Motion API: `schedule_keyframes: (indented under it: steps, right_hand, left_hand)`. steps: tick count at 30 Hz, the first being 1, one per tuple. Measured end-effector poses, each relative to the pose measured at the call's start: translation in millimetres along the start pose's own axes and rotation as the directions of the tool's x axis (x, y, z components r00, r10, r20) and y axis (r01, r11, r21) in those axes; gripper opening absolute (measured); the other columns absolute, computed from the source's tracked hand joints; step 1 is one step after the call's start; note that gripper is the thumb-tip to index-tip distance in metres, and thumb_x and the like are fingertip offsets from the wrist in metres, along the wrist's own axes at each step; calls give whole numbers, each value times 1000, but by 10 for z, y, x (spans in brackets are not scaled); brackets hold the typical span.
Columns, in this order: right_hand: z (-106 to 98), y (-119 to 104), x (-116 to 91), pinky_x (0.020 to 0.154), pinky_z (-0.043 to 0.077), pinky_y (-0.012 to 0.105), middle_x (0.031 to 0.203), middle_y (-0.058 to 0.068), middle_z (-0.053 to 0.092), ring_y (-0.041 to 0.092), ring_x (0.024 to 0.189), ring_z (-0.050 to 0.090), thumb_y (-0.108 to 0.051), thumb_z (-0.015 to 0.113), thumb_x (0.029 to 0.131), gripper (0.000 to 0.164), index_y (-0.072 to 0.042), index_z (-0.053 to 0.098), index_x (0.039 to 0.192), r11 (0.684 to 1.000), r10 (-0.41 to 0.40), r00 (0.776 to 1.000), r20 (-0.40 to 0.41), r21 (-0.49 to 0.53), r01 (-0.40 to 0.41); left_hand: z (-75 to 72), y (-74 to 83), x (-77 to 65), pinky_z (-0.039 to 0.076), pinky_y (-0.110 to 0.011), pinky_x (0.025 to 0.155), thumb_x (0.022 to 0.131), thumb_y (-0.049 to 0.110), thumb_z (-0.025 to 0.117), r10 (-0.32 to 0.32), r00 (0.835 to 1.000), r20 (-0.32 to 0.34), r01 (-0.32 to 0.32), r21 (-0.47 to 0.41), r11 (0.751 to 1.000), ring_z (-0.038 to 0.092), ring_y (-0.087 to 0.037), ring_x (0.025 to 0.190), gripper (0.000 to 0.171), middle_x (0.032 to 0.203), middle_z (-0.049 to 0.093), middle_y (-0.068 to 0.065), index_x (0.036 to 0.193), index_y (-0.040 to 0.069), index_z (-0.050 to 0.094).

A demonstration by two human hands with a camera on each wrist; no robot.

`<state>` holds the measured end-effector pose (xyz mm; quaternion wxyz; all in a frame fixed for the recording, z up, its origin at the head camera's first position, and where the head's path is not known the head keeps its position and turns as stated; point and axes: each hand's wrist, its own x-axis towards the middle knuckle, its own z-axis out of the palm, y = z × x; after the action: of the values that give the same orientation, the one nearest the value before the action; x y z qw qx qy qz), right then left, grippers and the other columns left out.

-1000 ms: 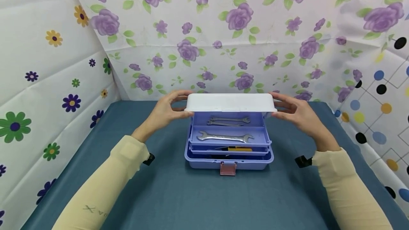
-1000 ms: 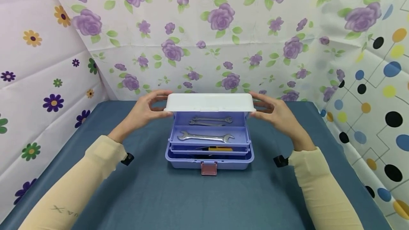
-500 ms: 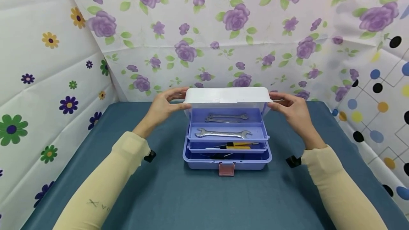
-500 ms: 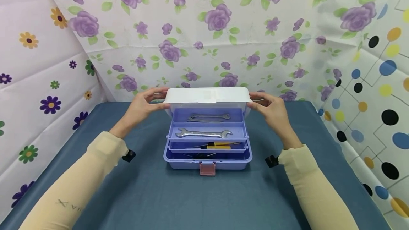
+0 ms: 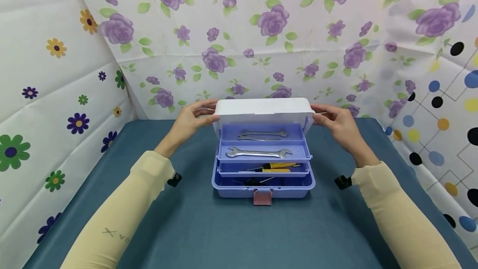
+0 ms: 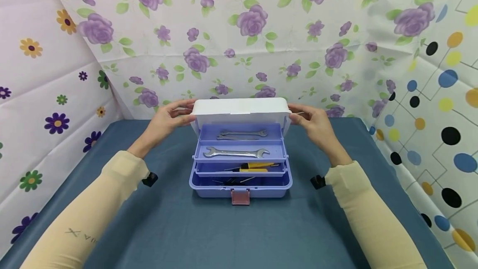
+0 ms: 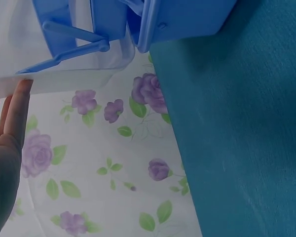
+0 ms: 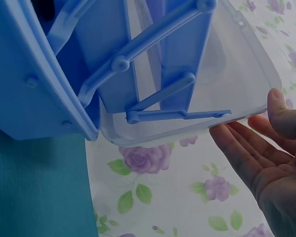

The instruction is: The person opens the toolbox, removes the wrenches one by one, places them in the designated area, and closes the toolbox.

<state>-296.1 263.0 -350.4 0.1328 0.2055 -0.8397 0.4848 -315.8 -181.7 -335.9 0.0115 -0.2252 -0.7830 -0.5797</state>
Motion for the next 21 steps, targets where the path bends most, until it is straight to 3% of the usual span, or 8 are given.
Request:
schedule_keyframes:
  steps: [9,16,21]
  right_hand:
    - [37,18,104,86,59,21,133,17,67,6,101,69,-29,64,105,46,-2,63,142,988,107,993,-39,115,-102]
    - [29,46,174,87,60,25,137,17,65,6,105,70,-30,63,105,49,1,61,143,971,126,992,-14,205,-120]
    - [28,92,204,88,61,31,134,8,68,8,107,71,-27,61,106,49,4,59,144,956,114,993,15,270,-114]
  left_hand:
    - [46,-70,60,59,-30,92,101,21,72,1,996,-89,-5,-45,999,68,-16,113,38,137,61,-12,132,1,62]
    - [11,-96,81,57,-33,98,106,18,64,-6,999,-46,1,-107,994,62,-24,125,40,147,53,-15,141,-2,57]
    - [-16,-108,116,57,-39,100,106,21,64,-41,999,-25,37,-151,988,56,-31,131,43,140,54,-16,143,-1,55]
